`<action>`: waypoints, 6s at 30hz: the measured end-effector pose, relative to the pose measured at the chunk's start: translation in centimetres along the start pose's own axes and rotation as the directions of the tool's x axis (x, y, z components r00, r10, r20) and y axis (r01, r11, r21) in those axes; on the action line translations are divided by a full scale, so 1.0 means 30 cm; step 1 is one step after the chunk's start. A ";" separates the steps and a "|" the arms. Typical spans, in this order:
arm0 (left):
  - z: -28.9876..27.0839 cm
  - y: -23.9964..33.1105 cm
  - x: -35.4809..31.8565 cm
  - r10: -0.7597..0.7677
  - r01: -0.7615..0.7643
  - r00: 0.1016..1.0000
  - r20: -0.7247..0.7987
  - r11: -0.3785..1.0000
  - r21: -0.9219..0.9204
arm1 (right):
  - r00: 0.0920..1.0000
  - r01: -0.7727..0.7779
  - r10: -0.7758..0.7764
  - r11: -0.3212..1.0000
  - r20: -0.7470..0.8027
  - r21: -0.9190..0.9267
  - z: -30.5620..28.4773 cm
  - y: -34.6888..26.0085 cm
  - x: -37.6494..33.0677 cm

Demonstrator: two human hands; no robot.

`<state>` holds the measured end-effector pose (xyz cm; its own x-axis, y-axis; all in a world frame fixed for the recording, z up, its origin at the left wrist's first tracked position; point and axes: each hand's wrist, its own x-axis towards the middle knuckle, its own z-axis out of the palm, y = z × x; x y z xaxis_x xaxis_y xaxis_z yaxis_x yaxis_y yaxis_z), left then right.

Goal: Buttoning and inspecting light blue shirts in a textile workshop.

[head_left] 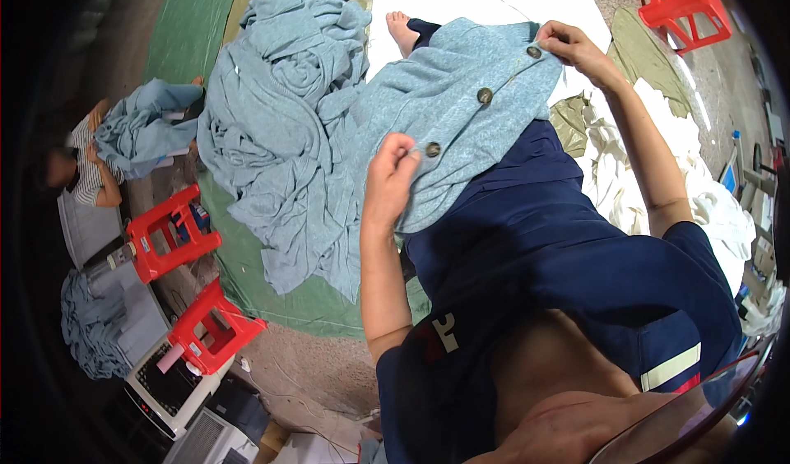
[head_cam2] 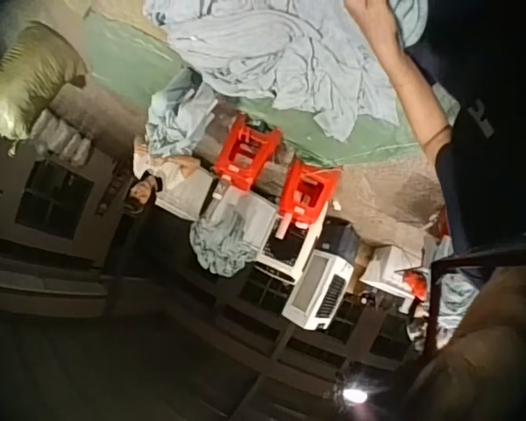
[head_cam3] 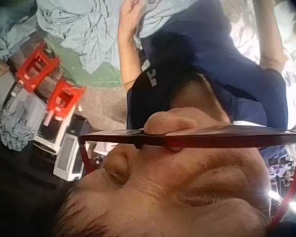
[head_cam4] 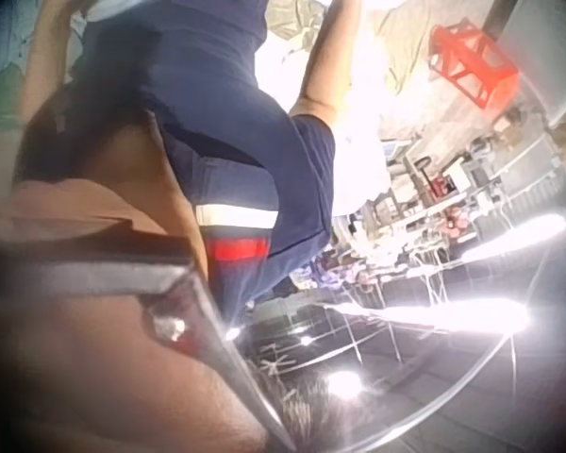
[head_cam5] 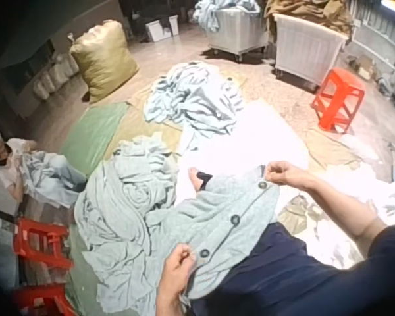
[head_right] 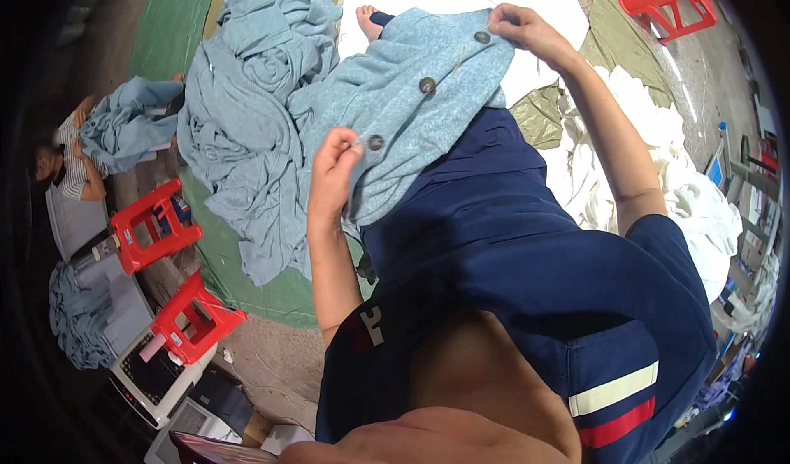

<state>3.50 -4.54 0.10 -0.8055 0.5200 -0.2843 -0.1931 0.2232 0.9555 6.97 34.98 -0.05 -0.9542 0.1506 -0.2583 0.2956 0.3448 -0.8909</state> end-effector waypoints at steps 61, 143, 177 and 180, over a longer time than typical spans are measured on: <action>-0.110 -0.024 -0.236 -0.222 0.166 0.969 -0.104 0.907 -0.386 | 0.895 0.115 -0.220 0.954 -0.388 -0.277 0.117 0.121 -0.061; -0.119 -0.051 0.430 0.178 -0.158 0.970 -0.164 0.979 0.127 | 0.843 -0.280 0.534 0.326 0.068 0.903 0.249 0.124 -0.424; -0.174 0.432 -0.262 0.433 -0.403 0.883 -0.182 0.898 0.178 | 0.433 0.878 -0.864 0.469 0.257 0.096 0.215 -0.491 -0.401; -0.024 0.325 -0.091 0.284 -0.279 0.956 -0.077 0.958 0.071 | 0.450 0.889 -0.841 0.452 0.300 -0.066 0.356 -0.450 -0.320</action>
<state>3.40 -4.38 10.24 -0.8675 0.4973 0.0054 0.0794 0.1276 0.9886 11.67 18.99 10.47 -0.6916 -0.5005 0.5208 -0.7121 0.3514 -0.6079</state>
